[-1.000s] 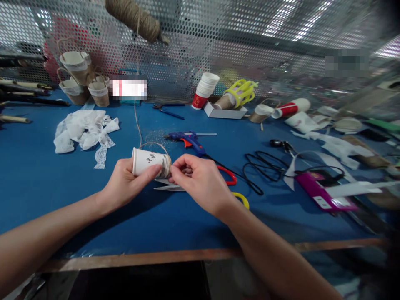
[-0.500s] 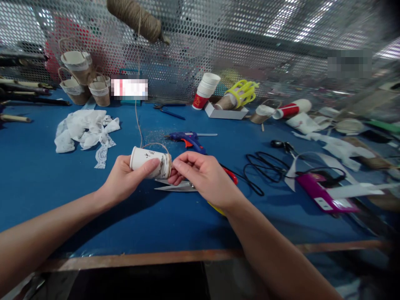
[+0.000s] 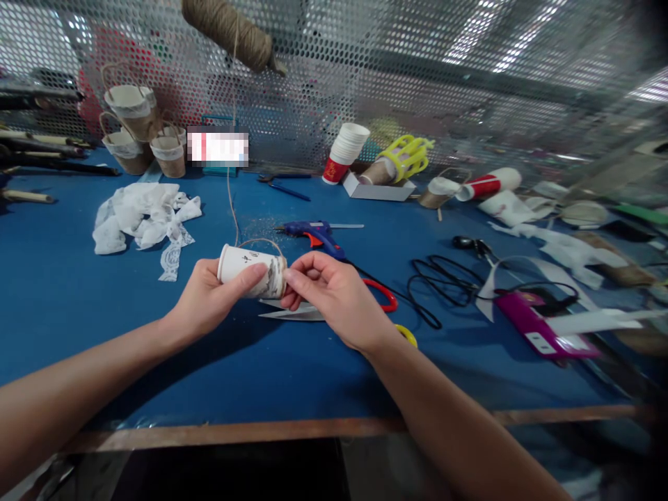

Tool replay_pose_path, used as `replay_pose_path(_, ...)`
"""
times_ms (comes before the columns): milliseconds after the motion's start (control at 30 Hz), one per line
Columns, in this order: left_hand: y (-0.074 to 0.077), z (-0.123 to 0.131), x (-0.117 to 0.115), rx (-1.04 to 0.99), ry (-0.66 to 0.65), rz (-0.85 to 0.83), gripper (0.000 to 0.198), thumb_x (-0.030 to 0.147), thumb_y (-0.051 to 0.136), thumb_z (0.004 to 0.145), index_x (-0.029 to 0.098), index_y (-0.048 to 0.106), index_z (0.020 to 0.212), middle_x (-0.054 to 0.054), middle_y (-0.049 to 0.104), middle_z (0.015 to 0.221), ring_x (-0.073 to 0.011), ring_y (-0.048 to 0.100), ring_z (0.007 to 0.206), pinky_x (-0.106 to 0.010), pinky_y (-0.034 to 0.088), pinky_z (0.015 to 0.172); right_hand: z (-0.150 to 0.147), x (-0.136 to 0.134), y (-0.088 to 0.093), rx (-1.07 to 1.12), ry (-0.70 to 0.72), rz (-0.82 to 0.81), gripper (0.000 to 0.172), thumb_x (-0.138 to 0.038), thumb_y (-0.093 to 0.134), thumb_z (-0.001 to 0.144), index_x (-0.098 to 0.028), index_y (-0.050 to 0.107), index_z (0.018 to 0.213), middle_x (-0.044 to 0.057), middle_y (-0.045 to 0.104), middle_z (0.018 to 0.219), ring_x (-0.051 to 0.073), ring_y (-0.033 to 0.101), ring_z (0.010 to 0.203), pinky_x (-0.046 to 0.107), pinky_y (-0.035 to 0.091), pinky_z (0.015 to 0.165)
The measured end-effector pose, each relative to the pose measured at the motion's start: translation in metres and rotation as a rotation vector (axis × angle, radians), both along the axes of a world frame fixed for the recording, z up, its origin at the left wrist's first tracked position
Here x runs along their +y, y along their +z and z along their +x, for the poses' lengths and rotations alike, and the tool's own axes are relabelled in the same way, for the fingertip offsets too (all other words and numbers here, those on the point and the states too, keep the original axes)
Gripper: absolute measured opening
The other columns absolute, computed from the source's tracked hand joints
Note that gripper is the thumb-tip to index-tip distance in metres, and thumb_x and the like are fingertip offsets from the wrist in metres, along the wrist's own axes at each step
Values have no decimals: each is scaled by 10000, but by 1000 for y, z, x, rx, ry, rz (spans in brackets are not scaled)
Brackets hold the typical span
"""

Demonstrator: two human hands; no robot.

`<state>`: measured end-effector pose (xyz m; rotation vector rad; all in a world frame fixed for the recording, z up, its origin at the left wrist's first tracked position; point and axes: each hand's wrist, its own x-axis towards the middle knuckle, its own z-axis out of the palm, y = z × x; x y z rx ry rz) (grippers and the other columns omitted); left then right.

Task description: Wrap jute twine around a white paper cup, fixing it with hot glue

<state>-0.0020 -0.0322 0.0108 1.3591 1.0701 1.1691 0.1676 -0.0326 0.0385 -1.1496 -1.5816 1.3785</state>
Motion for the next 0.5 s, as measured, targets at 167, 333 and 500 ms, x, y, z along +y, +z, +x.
replay_pose_path(167,-1,0,1,-18,13,-18,244,349,607,731,123,689,774,-42,707,771,-137,621,657,-203,498,619,-1,1,-3,89,5,-35,140,-272,524,801,-141,503,756,-14,577,628,80,595,574,215,501,578)
replay_pose_path(333,-2,0,0,-27,18,-29,223,338,613,727,128,689,739,-30,703,727,-117,606,621,-181,486,590,0,3,-6,51,16,-16,119,-260,540,790,-147,510,769,-15,578,624,81,590,574,216,497,576)
replay_pose_path(500,-1,1,1,-36,28,-67,209,330,628,714,129,686,721,-11,687,682,-90,577,564,-159,464,546,0,2,-5,13,14,-21,95,-234,552,776,-152,505,766,-12,584,632,86,590,583,232,501,591)
